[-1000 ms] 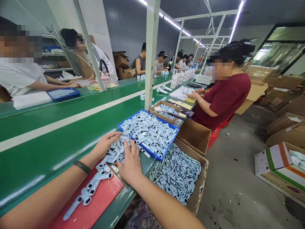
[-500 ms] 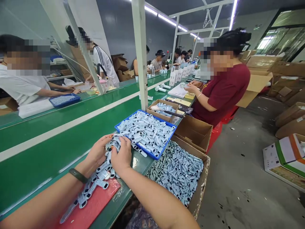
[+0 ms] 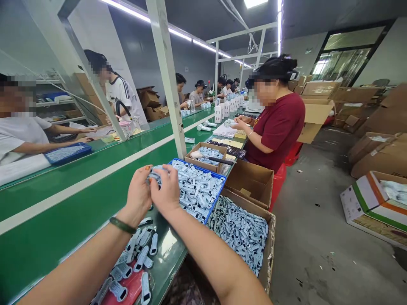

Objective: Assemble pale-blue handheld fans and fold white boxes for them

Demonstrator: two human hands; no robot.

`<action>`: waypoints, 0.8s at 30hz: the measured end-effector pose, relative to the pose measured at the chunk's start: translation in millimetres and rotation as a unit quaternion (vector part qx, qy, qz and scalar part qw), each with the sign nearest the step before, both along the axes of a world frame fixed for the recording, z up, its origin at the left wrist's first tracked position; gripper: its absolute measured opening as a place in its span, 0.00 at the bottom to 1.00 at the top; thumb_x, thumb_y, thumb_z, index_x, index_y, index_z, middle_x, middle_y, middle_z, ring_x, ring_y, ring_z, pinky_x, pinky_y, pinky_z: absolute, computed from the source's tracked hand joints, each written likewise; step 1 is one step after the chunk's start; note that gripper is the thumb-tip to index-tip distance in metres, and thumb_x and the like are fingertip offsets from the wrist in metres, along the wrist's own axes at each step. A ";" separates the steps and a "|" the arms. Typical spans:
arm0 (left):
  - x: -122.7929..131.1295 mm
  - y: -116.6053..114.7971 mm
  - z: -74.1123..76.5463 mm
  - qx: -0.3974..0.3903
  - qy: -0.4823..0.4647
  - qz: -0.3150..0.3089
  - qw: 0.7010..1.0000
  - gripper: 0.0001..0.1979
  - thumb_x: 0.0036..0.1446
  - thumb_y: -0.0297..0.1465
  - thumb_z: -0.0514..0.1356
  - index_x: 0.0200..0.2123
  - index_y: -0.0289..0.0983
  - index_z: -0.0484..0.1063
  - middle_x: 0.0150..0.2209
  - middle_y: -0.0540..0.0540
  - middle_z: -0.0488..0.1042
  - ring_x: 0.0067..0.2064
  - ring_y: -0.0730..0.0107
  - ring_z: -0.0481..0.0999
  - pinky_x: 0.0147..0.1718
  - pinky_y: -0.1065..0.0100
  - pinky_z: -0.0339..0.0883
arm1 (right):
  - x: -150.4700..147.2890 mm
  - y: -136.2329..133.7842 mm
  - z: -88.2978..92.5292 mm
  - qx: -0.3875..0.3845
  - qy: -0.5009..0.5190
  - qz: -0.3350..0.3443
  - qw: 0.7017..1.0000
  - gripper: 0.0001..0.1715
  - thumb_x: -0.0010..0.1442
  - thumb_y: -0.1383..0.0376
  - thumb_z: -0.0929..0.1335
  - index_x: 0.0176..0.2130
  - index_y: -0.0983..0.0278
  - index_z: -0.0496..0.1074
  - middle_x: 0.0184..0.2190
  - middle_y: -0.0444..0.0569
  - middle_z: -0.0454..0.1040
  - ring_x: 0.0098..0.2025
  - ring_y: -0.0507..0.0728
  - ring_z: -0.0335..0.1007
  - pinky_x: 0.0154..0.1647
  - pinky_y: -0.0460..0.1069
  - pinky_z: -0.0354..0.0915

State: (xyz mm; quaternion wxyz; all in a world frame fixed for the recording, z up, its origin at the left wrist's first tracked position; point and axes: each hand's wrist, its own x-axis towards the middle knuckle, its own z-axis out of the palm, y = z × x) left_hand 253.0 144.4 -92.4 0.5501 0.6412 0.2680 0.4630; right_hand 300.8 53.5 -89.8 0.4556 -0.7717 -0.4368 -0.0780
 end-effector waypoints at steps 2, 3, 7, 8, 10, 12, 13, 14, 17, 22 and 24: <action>24.3 12.1 -0.2 0.062 0.043 -0.024 0.997 0.19 0.67 0.45 0.56 0.47 0.35 0.71 0.48 0.41 0.75 0.48 0.61 0.76 0.50 0.55 0.72 | 31.7 1.6 5.2 -0.059 -0.033 0.007 0.998 0.22 0.71 0.63 0.62 0.62 0.63 0.69 0.64 0.56 0.64 0.67 0.57 0.59 0.69 0.52 0.58; 33.3 17.4 -1.0 0.095 0.072 -0.041 0.992 0.18 0.67 0.45 0.57 0.46 0.35 0.72 0.47 0.41 0.76 0.49 0.60 0.76 0.52 0.53 0.71 | 45.1 1.0 5.5 -0.082 -0.041 0.012 0.996 0.21 0.70 0.63 0.63 0.60 0.63 0.71 0.62 0.57 0.67 0.64 0.60 0.62 0.67 0.55 0.60; 52.3 28.9 -7.0 0.232 0.190 -0.125 0.946 0.14 0.66 0.42 0.62 0.41 0.36 0.76 0.46 0.42 0.77 0.54 0.57 0.74 0.60 0.47 0.64 | 80.2 -12.0 -1.4 -0.173 -0.081 0.015 0.981 0.18 0.68 0.58 0.66 0.52 0.64 0.76 0.54 0.59 0.74 0.63 0.68 0.62 0.66 0.68 0.54; 55.8 29.1 -9.1 0.259 0.211 -0.141 0.932 0.14 0.66 0.42 0.62 0.42 0.36 0.76 0.46 0.42 0.77 0.54 0.57 0.74 0.61 0.46 0.62 | 86.2 -17.0 -3.4 -0.186 -0.088 0.012 0.979 0.18 0.69 0.57 0.65 0.52 0.63 0.76 0.55 0.59 0.74 0.65 0.68 0.59 0.67 0.69 0.51; 64.8 26.9 -13.5 0.304 0.245 -0.166 0.906 0.15 0.67 0.41 0.61 0.45 0.36 0.76 0.48 0.41 0.76 0.56 0.56 0.73 0.62 0.45 0.61 | 97.5 -27.5 -6.3 -0.208 -0.092 0.005 0.974 0.18 0.69 0.58 0.64 0.52 0.62 0.76 0.56 0.58 0.74 0.65 0.68 0.58 0.67 0.68 0.51; 75.7 22.7 -16.3 0.337 0.269 -0.187 0.883 0.16 0.67 0.42 0.60 0.48 0.36 0.76 0.51 0.40 0.76 0.58 0.55 0.72 0.62 0.44 0.61 | 109.3 -37.6 -7.7 -0.229 -0.085 -0.003 0.970 0.18 0.70 0.58 0.64 0.52 0.61 0.76 0.55 0.57 0.75 0.63 0.67 0.62 0.64 0.65 0.57; 80.7 20.4 -16.4 0.351 0.278 -0.198 0.872 0.17 0.68 0.42 0.59 0.50 0.36 0.75 0.52 0.40 0.76 0.59 0.54 0.71 0.63 0.44 0.60 | 115.1 -42.2 -7.9 -0.237 -0.078 -0.008 0.968 0.18 0.70 0.58 0.64 0.52 0.61 0.77 0.54 0.56 0.75 0.61 0.67 0.64 0.62 0.63 0.59; 84.4 18.2 -15.6 0.362 0.285 -0.210 0.862 0.18 0.68 0.43 0.58 0.52 0.37 0.75 0.55 0.39 0.75 0.61 0.53 0.70 0.63 0.45 0.60 | 120.5 -46.7 -7.8 -0.242 -0.071 -0.012 0.968 0.18 0.70 0.58 0.64 0.52 0.60 0.77 0.53 0.56 0.75 0.60 0.67 0.65 0.60 0.62 0.61; 80.6 11.2 -8.6 0.391 0.298 -0.235 0.839 0.23 0.71 0.44 0.51 0.61 0.41 0.71 0.64 0.39 0.69 0.67 0.53 0.64 0.67 0.47 0.55 | 133.1 -59.0 -6.6 -0.244 -0.049 -0.023 0.968 0.20 0.70 0.56 0.63 0.54 0.60 0.76 0.55 0.55 0.75 0.60 0.67 0.67 0.59 0.61 0.62; 26.6 -6.4 -3.4 0.442 0.321 -0.261 0.796 0.28 0.65 0.53 0.56 0.64 0.51 0.70 0.70 0.45 0.63 0.74 0.41 0.50 0.71 0.37 0.39 | 142.7 -78.7 -10.1 -0.218 -0.012 -0.035 0.975 0.23 0.73 0.57 0.60 0.59 0.61 0.73 0.61 0.54 0.72 0.62 0.64 0.68 0.61 0.58 0.62; 8.2 -9.9 -7.7 0.447 0.332 -0.261 0.788 0.27 0.63 0.53 0.58 0.62 0.53 0.72 0.71 0.45 0.62 0.75 0.36 0.46 0.70 0.33 0.34 | 144.8 -85.0 -15.8 -0.205 -0.004 -0.033 0.978 0.24 0.73 0.58 0.59 0.59 0.62 0.73 0.60 0.55 0.73 0.62 0.64 0.68 0.62 0.58 0.62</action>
